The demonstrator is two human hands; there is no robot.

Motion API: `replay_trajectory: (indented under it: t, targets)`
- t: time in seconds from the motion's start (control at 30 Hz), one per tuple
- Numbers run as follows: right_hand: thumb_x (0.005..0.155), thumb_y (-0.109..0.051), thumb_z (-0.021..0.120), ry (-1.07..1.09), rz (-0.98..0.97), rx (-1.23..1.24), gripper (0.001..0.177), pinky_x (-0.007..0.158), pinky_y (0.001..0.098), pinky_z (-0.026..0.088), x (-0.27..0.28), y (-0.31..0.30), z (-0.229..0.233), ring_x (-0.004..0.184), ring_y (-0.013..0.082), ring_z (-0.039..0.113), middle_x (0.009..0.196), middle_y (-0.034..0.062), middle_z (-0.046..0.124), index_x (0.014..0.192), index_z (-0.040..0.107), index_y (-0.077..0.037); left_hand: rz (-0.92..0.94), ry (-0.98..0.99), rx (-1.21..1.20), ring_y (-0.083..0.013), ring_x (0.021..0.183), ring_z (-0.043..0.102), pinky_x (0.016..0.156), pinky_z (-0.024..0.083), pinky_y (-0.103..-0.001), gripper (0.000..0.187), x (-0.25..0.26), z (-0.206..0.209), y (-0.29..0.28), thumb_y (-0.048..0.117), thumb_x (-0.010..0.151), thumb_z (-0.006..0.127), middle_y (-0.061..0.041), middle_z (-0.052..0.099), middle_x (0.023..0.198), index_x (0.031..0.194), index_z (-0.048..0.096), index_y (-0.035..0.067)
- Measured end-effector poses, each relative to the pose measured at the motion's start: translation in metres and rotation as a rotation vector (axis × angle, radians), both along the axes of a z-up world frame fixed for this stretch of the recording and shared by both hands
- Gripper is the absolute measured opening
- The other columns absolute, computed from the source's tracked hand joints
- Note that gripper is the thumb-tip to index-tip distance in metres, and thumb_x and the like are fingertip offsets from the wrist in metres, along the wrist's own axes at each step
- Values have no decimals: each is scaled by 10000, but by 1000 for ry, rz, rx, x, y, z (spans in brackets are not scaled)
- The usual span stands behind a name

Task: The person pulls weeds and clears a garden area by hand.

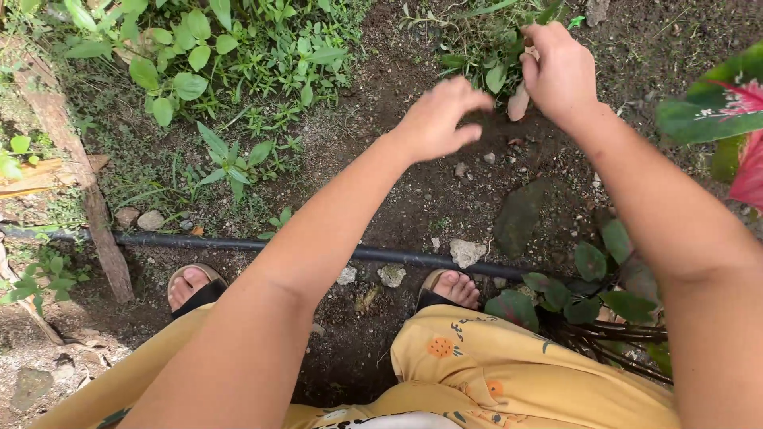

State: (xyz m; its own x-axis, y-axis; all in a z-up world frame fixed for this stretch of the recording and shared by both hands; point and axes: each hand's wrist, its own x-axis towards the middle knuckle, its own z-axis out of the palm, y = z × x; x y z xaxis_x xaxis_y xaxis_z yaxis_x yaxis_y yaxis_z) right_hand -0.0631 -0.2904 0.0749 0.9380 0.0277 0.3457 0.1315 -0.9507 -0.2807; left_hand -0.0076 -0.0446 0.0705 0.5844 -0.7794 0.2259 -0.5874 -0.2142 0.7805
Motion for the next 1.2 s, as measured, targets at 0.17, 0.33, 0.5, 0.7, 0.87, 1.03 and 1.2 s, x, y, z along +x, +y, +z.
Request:
replay_trajectory:
  t: [0.17,0.33,0.5,0.7,0.87,1.03,1.2]
  targets:
    - [978,-62,676,134,211,-103,196,757,436,581,-27,15,-3,911,336,688,1098,114,656,1173,686,-73,-686,37,629,-335,1097,634,912,515,-480,739,-72,-32,45,305,591,934,-109,646,1114,1271,674,175]
    - [916,-105,674,307,415,-68,186,709,444,572,-39,53,-19,855,329,685,1008,97,636,1098,689,-69,-613,-33,472,-309,1080,679,900,556,-448,221,-88,-66,59,223,825,783,-81,708,1031,1024,739,137]
    - [905,-128,675,349,458,-78,182,757,447,570,-29,53,-30,879,318,694,947,98,627,1079,692,-80,-357,200,332,-270,963,711,877,561,-427,82,-81,-65,55,188,868,724,-62,720,1006,931,739,138]
    - [833,-427,772,742,385,-156,362,741,458,571,-22,80,-7,859,321,707,928,85,690,952,700,-93,350,450,141,-239,966,752,888,591,-389,169,-9,-31,-6,225,971,648,-91,768,1067,1099,681,121]
    - [853,-296,720,556,602,-11,249,724,480,576,-35,94,-54,867,352,704,933,106,693,913,651,-64,145,-24,-5,-392,1155,608,987,475,-505,561,34,-16,-36,183,815,735,-222,643,1308,1350,643,41]
    - [884,-168,664,445,562,-124,122,697,478,578,-6,75,-49,821,363,697,905,143,666,907,628,-53,198,318,113,-235,1050,714,953,565,-390,342,59,-45,51,204,952,689,-120,740,1194,1264,683,67]
    - [1074,-111,642,248,135,-108,62,688,496,558,61,44,-14,789,394,673,1023,211,649,1065,661,-52,318,476,100,-187,923,730,847,594,-350,333,52,-68,172,208,940,698,-84,770,1102,1231,693,47]
